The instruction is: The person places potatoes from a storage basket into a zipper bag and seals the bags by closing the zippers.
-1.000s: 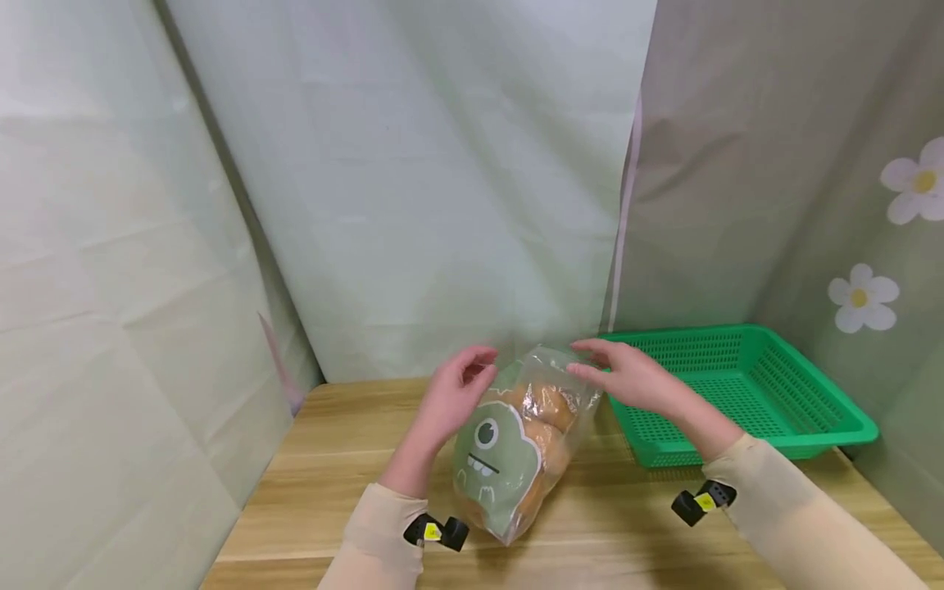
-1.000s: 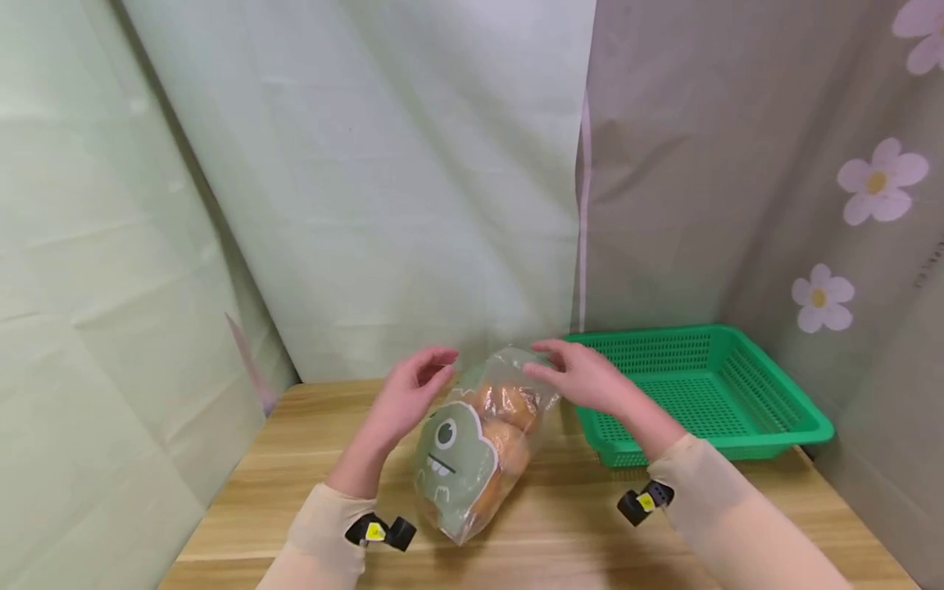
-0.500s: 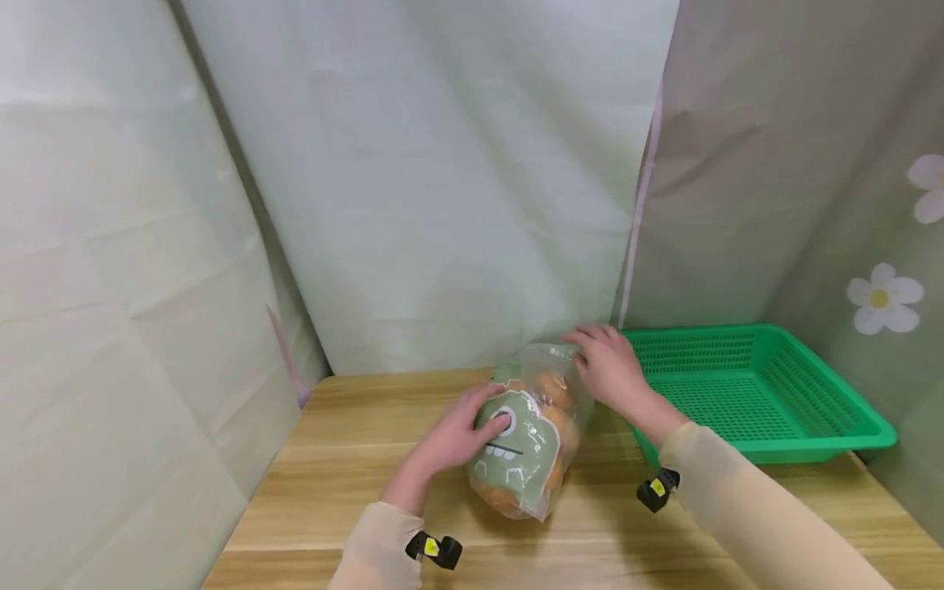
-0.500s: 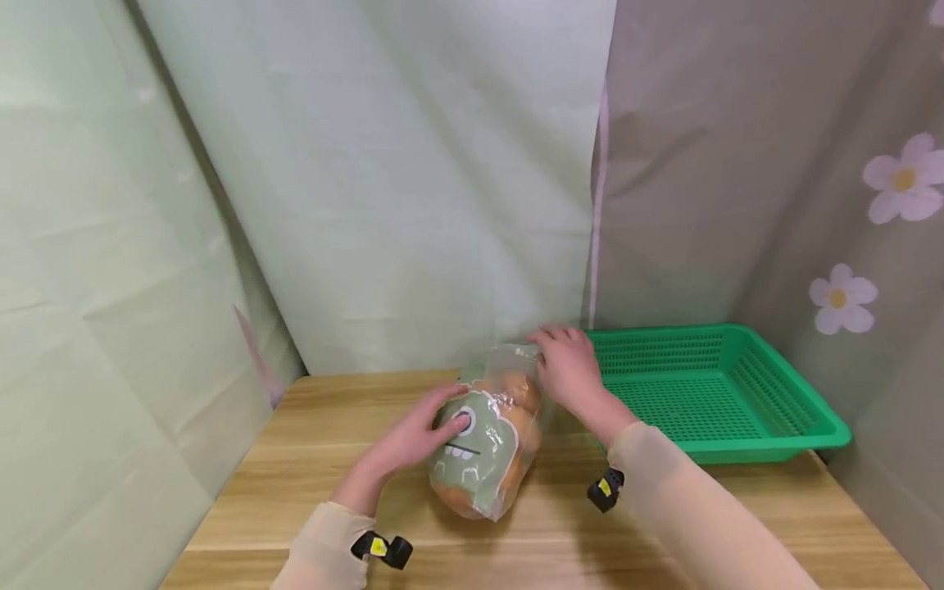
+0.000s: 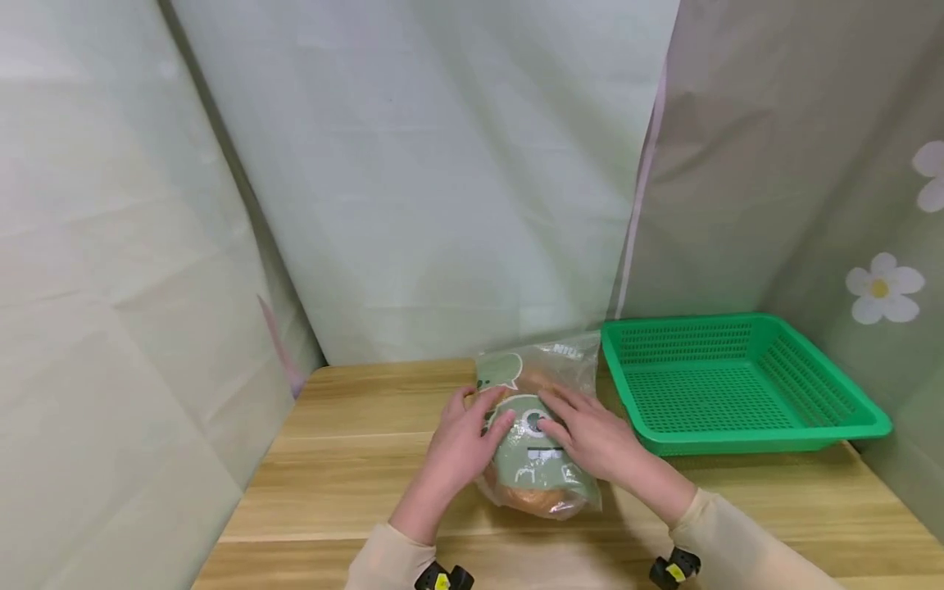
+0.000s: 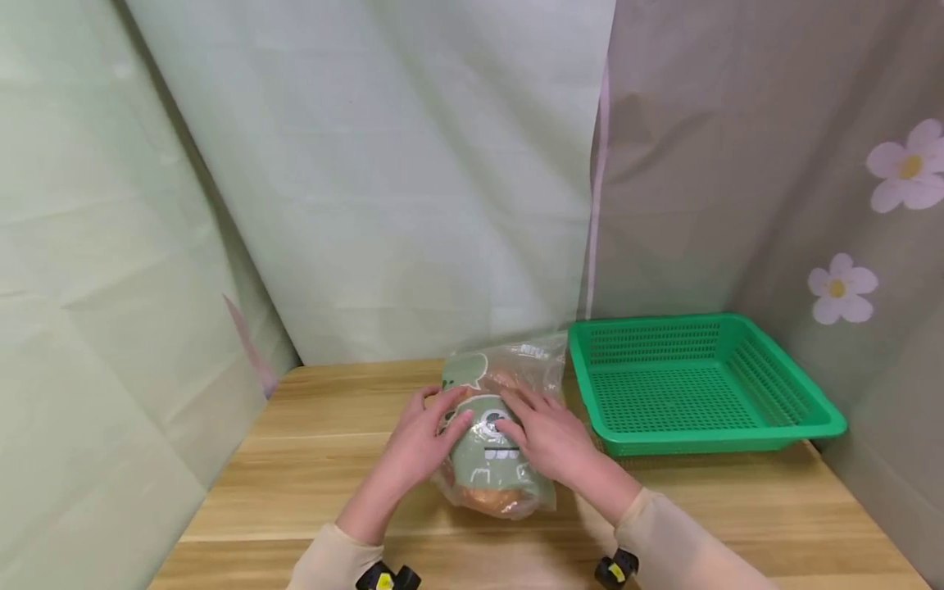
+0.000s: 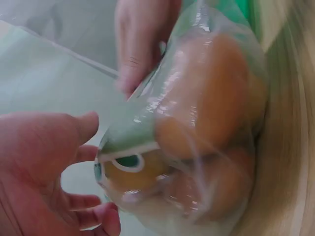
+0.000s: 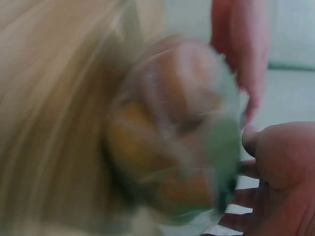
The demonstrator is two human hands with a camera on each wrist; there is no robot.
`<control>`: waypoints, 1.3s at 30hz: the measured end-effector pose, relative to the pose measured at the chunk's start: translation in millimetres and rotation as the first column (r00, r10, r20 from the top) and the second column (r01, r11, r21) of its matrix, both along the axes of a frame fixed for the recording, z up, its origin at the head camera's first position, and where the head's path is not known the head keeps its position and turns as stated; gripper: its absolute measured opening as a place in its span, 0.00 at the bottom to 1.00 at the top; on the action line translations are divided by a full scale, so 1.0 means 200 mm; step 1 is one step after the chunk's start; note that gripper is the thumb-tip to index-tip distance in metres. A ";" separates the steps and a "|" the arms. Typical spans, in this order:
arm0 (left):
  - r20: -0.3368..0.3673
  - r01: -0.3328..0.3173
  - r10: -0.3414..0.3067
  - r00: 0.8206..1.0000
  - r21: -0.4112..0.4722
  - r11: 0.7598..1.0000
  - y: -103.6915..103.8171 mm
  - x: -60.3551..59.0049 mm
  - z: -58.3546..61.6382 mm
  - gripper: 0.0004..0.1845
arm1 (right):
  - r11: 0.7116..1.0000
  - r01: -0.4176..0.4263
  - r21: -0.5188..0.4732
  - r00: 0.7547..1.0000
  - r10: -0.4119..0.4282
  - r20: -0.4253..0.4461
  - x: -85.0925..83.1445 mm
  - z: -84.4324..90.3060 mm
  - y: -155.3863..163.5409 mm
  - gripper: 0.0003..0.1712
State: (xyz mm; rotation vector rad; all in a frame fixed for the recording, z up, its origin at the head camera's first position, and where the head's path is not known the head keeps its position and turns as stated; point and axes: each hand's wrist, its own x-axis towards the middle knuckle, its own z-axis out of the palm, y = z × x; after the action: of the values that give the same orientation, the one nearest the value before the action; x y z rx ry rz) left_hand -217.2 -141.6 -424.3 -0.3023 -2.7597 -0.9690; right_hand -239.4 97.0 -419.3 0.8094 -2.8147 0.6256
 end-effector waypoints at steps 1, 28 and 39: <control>-0.002 0.003 -0.003 1.000 0.004 1.000 0.00 0.00 -0.01 0.29 | 1.000 0.002 -0.009 1.000 -0.002 0.008 -0.01 -0.02 0.01 0.31; -0.033 0.114 -0.115 0.993 -0.022 0.993 0.06 0.02 -0.18 0.40 | 0.999 -0.001 -0.051 1.000 0.002 0.018 0.06 -0.22 0.02 0.38; -0.061 0.006 -0.008 0.998 -0.031 1.000 -0.03 -0.14 -0.19 0.37 | 0.990 -0.052 -0.131 0.992 0.066 0.106 -0.20 -0.25 -0.09 0.40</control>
State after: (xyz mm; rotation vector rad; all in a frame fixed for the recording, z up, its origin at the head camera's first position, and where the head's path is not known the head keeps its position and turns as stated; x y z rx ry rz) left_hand -244.8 -148.4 -462.8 -0.3406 -2.7221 -0.9048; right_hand -278.8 78.8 -468.4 0.8618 -2.8205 0.8768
